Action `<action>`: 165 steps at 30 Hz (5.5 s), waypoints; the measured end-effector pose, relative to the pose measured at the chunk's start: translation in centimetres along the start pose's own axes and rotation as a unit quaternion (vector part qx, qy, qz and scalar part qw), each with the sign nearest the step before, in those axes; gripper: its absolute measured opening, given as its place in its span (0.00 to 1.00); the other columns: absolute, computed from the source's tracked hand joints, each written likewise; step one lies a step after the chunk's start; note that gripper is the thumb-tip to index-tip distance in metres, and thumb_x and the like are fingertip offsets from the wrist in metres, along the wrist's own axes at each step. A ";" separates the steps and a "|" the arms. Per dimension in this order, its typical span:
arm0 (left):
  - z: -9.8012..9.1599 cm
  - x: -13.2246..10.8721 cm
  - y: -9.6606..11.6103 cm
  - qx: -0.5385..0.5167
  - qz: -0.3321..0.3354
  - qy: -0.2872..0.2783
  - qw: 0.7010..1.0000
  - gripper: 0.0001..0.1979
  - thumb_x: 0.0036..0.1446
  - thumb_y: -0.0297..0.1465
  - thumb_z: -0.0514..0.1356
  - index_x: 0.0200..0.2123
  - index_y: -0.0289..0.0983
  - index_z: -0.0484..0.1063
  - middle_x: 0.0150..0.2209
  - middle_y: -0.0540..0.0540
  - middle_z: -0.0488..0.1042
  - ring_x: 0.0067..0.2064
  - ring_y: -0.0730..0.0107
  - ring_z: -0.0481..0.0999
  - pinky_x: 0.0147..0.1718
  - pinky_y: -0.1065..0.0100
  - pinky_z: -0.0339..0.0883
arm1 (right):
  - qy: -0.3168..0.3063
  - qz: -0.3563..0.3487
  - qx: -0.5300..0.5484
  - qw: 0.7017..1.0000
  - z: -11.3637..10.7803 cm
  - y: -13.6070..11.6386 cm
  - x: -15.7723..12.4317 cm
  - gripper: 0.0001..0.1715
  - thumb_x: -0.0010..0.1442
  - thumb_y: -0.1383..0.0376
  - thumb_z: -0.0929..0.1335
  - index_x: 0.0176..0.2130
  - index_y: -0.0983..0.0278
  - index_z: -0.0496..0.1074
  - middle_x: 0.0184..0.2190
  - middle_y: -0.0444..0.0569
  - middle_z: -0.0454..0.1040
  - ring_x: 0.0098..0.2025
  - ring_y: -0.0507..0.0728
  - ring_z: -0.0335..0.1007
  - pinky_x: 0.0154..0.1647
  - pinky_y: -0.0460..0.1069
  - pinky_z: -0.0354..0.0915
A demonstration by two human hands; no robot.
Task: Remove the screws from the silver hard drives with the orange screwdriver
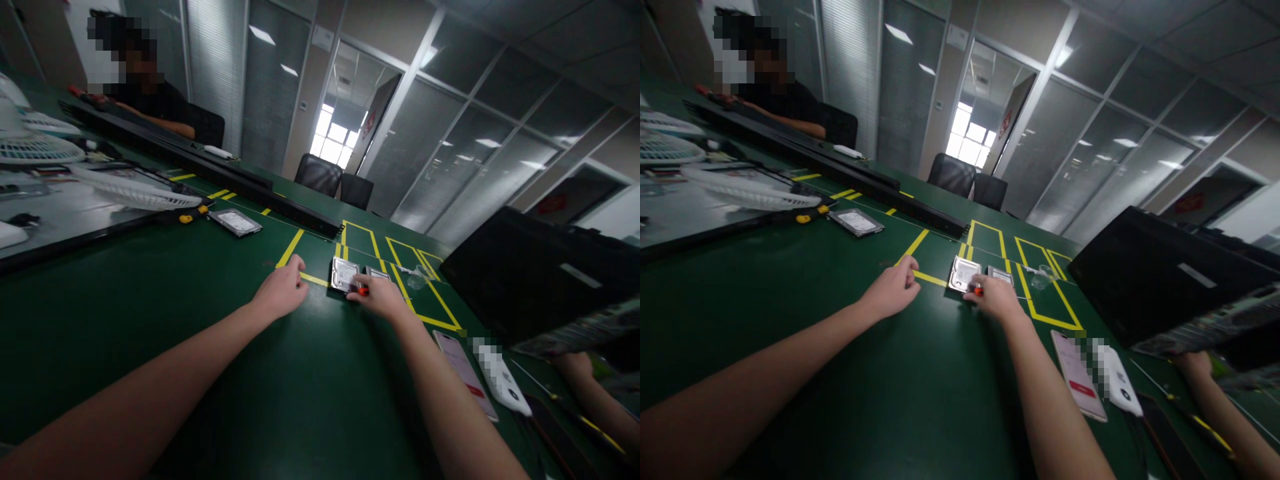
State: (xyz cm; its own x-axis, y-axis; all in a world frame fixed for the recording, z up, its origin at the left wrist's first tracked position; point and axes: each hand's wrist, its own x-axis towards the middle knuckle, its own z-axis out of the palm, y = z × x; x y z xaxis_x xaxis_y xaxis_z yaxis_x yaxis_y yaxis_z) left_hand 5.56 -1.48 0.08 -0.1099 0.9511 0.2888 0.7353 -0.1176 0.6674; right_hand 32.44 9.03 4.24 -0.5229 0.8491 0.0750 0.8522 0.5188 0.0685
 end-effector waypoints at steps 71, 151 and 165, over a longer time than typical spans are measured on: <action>-1.4 -0.7 2.0 -0.106 0.147 -0.260 0.948 0.09 0.68 0.36 0.59 0.42 0.36 0.75 0.37 0.49 0.75 0.36 0.68 0.71 0.35 0.69 0.62 | 0.160 -0.122 0.088 0.976 -4.1 -5.5 -14.7 0.23 0.70 0.53 0.68 0.56 0.61 0.81 0.55 0.53 0.83 0.53 0.66 0.84 0.53 0.61 0.81; 2.2 -1.3 1.4 -0.123 0.141 -0.330 0.926 0.06 0.63 0.29 0.64 0.44 0.36 0.77 0.36 0.48 0.76 0.35 0.69 0.71 0.35 0.69 0.63 | 0.214 -0.066 0.787 0.575 -1.5 -11.1 -6.0 0.21 0.71 0.50 0.63 0.31 0.59 0.65 0.21 0.40 0.62 0.19 0.50 0.51 0.20 0.47 0.52; 2.1 -1.3 1.6 -0.106 0.144 -0.329 0.927 0.06 0.64 0.29 0.64 0.44 0.35 0.77 0.36 0.49 0.76 0.35 0.70 0.72 0.35 0.70 0.63 | 0.184 -0.088 0.815 0.542 -1.6 -11.1 -5.8 0.23 0.73 0.48 0.60 0.35 0.60 0.71 0.22 0.41 0.65 0.20 0.50 0.55 0.22 0.47 0.54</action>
State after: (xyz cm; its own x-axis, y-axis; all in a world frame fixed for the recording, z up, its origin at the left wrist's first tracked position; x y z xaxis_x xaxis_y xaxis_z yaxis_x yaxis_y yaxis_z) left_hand 8.28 -2.33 -0.70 0.5529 0.8322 0.0407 0.5162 -0.3804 0.7673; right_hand 25.97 -1.80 4.59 -0.3116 0.8505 0.4237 -0.4837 0.2419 -0.8412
